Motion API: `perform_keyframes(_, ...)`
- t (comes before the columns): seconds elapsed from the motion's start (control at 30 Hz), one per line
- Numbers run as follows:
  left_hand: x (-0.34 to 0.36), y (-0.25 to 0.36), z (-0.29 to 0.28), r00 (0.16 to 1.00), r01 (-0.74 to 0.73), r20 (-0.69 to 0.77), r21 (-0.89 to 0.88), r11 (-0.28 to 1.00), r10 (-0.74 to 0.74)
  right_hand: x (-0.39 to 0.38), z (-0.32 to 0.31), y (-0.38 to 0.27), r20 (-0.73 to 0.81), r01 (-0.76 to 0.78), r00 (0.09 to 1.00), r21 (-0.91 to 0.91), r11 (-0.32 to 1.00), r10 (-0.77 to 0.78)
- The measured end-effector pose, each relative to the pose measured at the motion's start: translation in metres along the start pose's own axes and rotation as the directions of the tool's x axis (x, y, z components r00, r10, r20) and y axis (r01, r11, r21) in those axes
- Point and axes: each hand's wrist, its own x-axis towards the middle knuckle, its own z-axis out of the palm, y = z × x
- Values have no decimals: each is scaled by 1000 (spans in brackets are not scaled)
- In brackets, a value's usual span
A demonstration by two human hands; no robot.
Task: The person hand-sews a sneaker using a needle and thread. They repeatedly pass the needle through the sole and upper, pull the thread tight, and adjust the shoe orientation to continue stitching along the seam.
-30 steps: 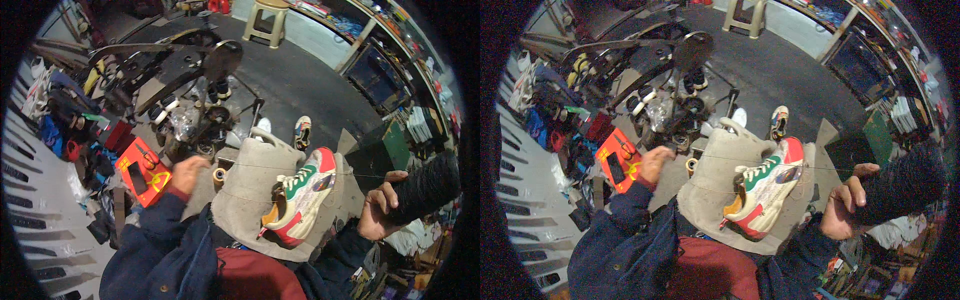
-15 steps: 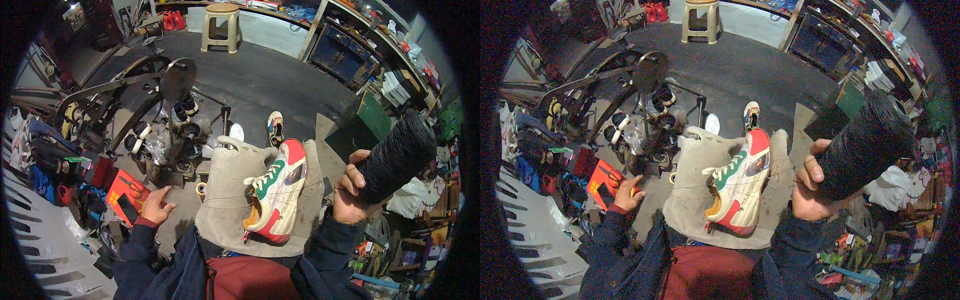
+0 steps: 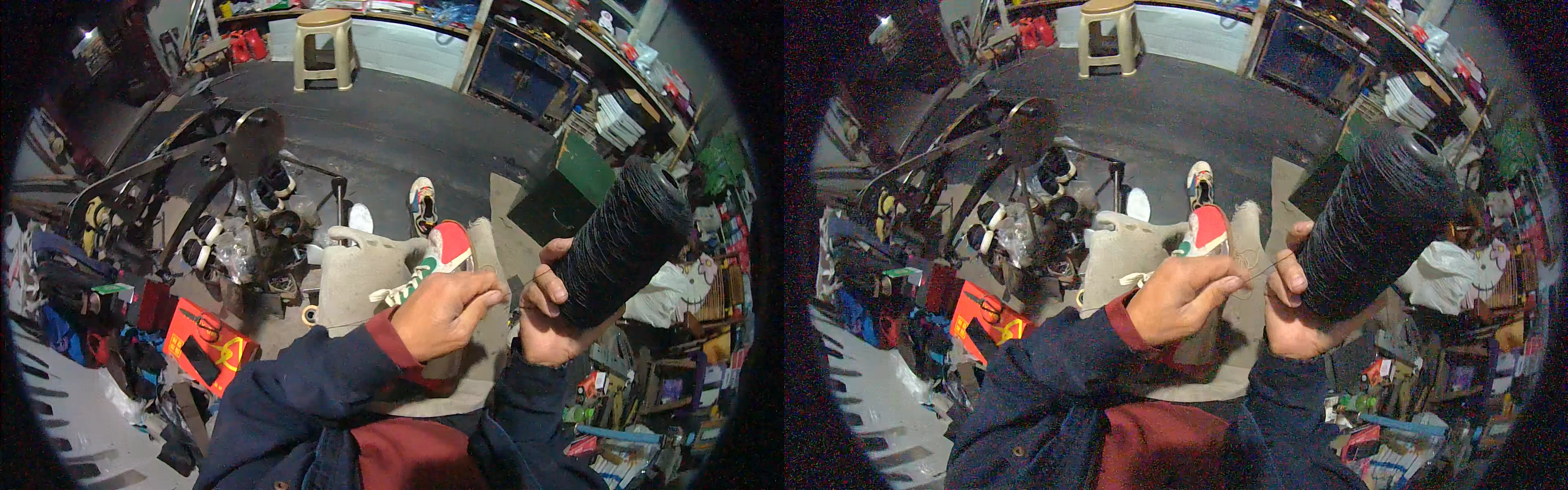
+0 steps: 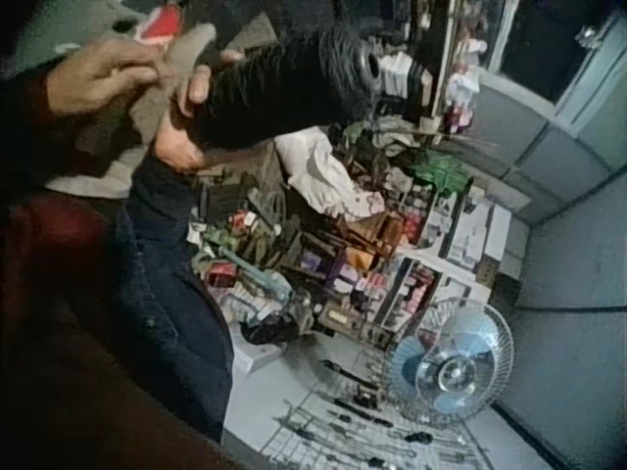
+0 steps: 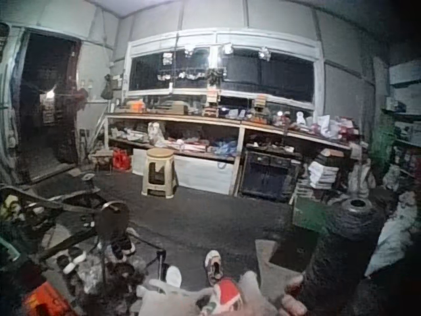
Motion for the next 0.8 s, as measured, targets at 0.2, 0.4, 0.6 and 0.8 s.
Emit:
perform_keyframes(0.2,-28,-10,-3,995,27,-94,13,1000,-26,0,-16,-16,-74,103,992,-15,995,-104)
perform_keyframes(0.4,-101,-49,-72,952,244,-257,314,917,-165,4,-31,-64,-8,243,970,-12,970,-243)
perform_keyframes(0.6,-212,-131,-193,749,565,-608,380,732,-263,-9,-48,-127,57,474,880,-52,879,-471)
perform_keyframes(0.8,-280,-225,-270,400,595,-824,-100,797,-402,-25,-54,-162,44,534,844,-159,830,-535)
